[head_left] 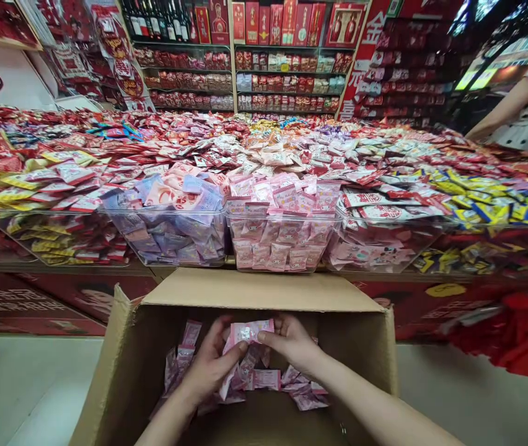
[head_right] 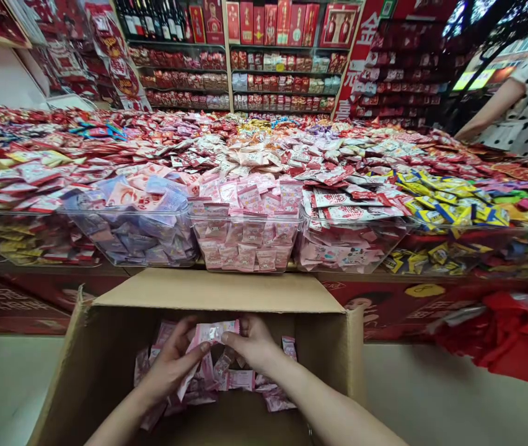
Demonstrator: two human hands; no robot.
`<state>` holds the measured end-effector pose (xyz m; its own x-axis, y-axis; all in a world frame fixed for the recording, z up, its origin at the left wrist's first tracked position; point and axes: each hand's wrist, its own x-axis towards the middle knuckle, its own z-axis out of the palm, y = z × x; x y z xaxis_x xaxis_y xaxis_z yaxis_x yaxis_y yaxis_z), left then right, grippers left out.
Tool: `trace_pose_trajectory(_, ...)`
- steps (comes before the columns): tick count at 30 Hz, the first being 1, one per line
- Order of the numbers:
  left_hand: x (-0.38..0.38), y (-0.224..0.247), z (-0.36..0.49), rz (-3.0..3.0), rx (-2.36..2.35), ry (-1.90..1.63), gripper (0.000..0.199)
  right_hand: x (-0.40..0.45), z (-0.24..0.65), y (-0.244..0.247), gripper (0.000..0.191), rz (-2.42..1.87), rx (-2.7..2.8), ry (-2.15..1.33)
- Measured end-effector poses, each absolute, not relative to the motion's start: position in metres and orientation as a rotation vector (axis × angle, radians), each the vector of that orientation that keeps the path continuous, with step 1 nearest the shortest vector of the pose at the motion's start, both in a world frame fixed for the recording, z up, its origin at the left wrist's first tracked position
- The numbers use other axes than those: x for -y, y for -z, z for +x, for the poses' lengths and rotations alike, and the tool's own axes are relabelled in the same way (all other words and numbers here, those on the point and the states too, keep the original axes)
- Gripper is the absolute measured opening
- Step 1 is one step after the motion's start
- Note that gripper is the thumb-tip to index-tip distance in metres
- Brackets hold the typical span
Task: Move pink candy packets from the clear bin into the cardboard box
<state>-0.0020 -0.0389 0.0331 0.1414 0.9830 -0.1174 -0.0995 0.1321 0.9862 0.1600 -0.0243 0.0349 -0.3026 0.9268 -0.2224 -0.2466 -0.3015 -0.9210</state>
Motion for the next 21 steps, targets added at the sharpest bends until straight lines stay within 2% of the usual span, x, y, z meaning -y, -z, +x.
trace_pose_trajectory(2, 0.04, -0.03, 0.0, 1.101, -1.03, -0.995, 0.039, 0.024, 0.16, -0.032, 0.047, -1.049, 1.04, -1.734)
trace_pose_trajectory(5, 0.04, -0.028, 0.001, 1.123, -0.98, -0.883, 0.024, 0.025, 0.16, -0.028, 0.047, -1.068, 1.049, -1.726)
trace_pose_trajectory(8, 0.039, -0.026, -0.001, 1.141, -0.986, -0.871, 0.018, 0.026, 0.158, -0.025, 0.048, -1.08, 1.06, -1.707)
trace_pose_trajectory(11, 0.038, -0.024, -0.004, 1.175, -0.996, -0.881, 0.015, 0.028, 0.157, -0.026, 0.037, -1.104, 1.147, -1.68)
trace_pose_trajectory(13, 0.038, -0.021, -0.005, 1.196, -1.001, -0.878, 0.015, 0.03, 0.159, -0.03, 0.026, -1.169, 1.34, -1.513)
trace_pose_trajectory(16, 0.039, -0.018, -0.008, 1.225, -1.045, -0.828, 0.014, 0.038, 0.162, -0.039, 0.017, -1.1, 1.782, -1.037)
trace_pose_trajectory(18, 0.039, -0.018, -0.009, 1.229, -1.07, -0.761, 0.015, 0.045, 0.165, -0.045, 0.02, -0.87, 2.042, -0.744)
trace_pose_trajectory(21, 0.038, -0.021, -0.012, 1.288, -1.105, -0.682, 0.024, 0.051, 0.173, -0.067, 0.023, -0.666, 2.238, -0.577)
